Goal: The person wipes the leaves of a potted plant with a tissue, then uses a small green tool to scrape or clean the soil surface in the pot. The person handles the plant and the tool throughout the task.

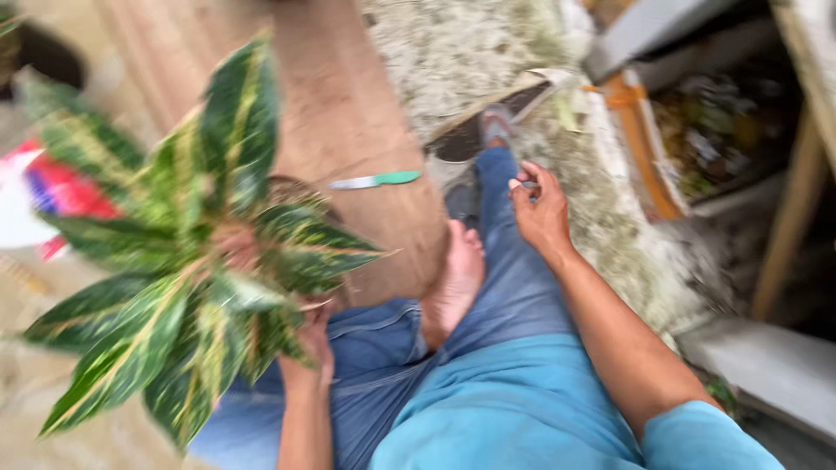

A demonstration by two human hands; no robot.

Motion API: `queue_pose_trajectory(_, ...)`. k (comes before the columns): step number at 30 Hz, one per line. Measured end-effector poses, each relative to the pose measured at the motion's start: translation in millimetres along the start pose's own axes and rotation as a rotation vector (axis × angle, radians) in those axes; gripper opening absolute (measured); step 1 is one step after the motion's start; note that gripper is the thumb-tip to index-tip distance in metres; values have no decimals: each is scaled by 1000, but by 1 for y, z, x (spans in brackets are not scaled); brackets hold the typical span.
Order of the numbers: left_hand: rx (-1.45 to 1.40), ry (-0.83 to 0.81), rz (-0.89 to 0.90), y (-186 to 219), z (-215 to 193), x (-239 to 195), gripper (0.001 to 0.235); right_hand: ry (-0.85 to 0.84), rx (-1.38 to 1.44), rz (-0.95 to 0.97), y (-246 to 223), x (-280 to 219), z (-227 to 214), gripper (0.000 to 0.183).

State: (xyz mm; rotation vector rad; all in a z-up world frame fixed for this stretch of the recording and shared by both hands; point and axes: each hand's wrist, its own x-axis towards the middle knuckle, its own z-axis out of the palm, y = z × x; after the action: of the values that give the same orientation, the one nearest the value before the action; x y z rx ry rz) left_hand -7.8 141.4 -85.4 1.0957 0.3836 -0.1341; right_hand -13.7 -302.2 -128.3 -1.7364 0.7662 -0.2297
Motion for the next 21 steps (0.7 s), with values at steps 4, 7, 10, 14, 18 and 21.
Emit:
queue_pose_trajectory(4, 395, 267, -111, -26, 0, 9, 32, -210, -234, -382, -72, -5, 65, 36)
queue_pose_trajectory(7, 496, 307, -139, -19, -5, 15, 34, -271, -362, -604, -101, 5, 104, 40)
queue_pose_trajectory(10, 594, 313, -83, 2, -15, 41, 36, -297, -509, -630, -104, 10, 126, 41)
queue_pose_trajectory(14, 765, 286, 23, 23, -18, 87, 40, -299, -686, -595, -94, 11, 132, 35)
queue_pose_trajectory(18, 919, 190, 73, 15, 0, 113, 43, -294, -700, -548, -83, 8, 131, 28)
queue_pose_trajectory(21, 1018, 136, 89, 6, 19, 119, 47, -287, -689, -535, -82, 10, 131, 26)
